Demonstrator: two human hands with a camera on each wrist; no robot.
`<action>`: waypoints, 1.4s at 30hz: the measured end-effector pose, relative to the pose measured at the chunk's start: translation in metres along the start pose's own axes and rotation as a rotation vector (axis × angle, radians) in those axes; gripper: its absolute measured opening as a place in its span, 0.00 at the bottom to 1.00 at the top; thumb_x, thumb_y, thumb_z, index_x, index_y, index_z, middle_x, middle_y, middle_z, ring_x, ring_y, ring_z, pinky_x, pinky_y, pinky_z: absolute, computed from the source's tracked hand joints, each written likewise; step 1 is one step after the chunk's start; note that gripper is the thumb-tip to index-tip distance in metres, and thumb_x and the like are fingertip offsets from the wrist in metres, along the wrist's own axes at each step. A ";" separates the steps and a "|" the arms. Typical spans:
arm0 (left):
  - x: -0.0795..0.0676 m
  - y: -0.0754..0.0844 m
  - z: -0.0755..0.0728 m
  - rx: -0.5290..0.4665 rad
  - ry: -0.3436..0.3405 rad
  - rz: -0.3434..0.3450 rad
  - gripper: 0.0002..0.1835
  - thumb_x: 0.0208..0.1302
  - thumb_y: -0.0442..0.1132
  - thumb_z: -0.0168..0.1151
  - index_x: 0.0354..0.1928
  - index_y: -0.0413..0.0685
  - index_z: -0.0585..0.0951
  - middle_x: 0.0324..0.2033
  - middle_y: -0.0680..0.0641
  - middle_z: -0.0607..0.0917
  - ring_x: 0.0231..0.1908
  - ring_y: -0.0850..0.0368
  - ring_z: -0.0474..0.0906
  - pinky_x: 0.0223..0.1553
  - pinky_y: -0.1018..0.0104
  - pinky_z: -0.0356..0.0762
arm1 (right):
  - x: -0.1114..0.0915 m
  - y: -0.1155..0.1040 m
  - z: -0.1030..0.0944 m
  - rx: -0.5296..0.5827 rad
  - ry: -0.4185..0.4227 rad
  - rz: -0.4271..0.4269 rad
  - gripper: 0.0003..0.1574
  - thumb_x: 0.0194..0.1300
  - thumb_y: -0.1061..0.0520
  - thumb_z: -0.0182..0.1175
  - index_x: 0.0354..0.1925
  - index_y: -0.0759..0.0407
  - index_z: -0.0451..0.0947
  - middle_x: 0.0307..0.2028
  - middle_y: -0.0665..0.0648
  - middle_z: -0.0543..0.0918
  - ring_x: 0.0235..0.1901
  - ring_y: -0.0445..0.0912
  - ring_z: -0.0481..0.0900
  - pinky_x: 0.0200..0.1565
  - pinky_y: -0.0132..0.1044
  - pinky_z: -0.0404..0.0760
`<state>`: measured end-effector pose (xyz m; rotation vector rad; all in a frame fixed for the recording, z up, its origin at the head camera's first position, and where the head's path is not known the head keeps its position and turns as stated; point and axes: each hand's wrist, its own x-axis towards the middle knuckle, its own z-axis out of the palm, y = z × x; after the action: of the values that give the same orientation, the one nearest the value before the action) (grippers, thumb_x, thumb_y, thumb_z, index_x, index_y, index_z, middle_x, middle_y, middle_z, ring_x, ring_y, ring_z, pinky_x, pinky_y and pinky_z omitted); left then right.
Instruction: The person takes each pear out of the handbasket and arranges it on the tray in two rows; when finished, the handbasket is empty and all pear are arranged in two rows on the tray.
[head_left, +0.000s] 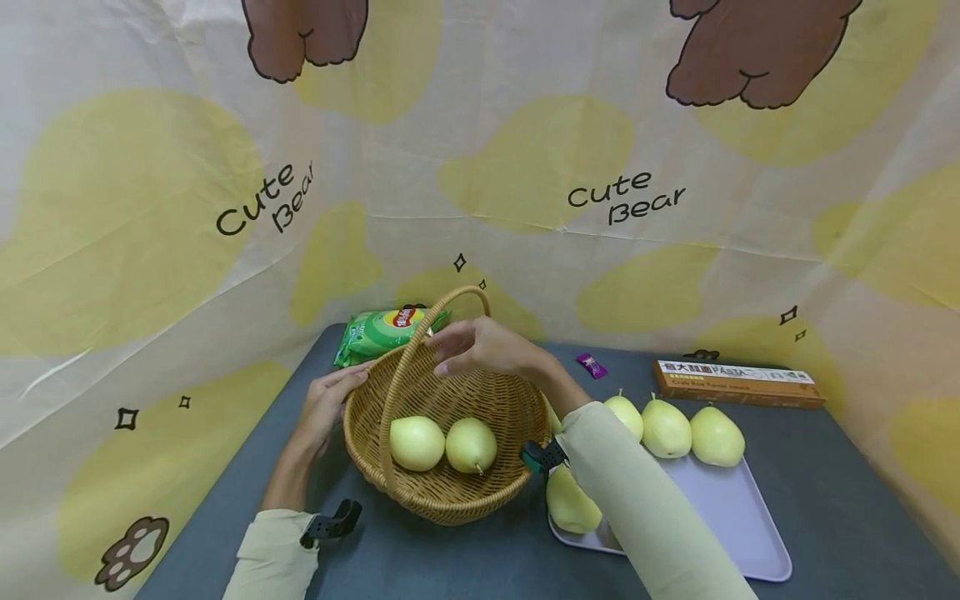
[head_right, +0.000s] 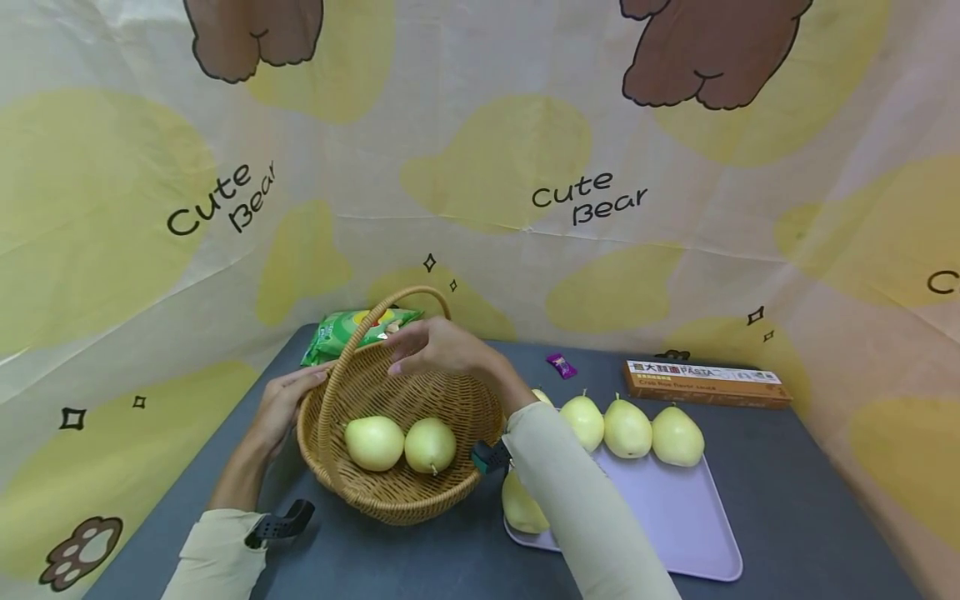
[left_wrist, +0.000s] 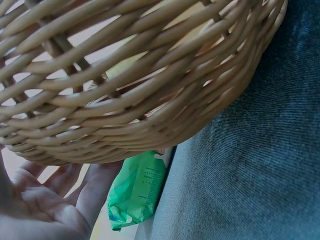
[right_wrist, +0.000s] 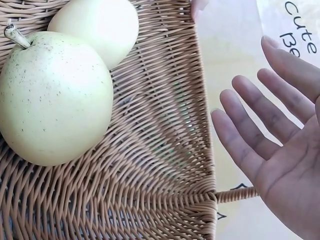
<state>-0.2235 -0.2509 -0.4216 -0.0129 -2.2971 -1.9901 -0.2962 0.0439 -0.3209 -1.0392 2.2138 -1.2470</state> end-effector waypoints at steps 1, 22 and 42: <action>0.000 0.000 0.000 0.001 -0.001 0.000 0.25 0.81 0.47 0.57 0.71 0.41 0.79 0.67 0.34 0.80 0.47 0.67 0.87 0.45 0.67 0.89 | 0.001 0.000 0.001 0.003 -0.010 0.003 0.33 0.69 0.52 0.73 0.69 0.57 0.80 0.55 0.52 0.88 0.58 0.44 0.84 0.61 0.41 0.83; 0.001 0.001 0.000 0.014 0.009 0.003 0.25 0.81 0.48 0.57 0.70 0.41 0.80 0.66 0.33 0.81 0.45 0.66 0.88 0.43 0.66 0.89 | 0.020 0.012 0.015 -0.115 -0.207 0.108 0.41 0.66 0.49 0.76 0.74 0.48 0.75 0.64 0.55 0.83 0.63 0.47 0.79 0.66 0.46 0.78; 0.002 0.001 0.001 0.010 0.012 0.013 0.24 0.80 0.47 0.59 0.69 0.40 0.81 0.64 0.34 0.83 0.45 0.66 0.88 0.41 0.66 0.89 | 0.027 0.019 0.034 -0.151 -0.365 0.179 0.49 0.63 0.51 0.78 0.78 0.47 0.70 0.72 0.56 0.77 0.71 0.54 0.75 0.67 0.44 0.78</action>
<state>-0.2258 -0.2503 -0.4209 -0.0152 -2.2933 -1.9671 -0.2997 0.0105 -0.3542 -1.0056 2.0826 -0.7545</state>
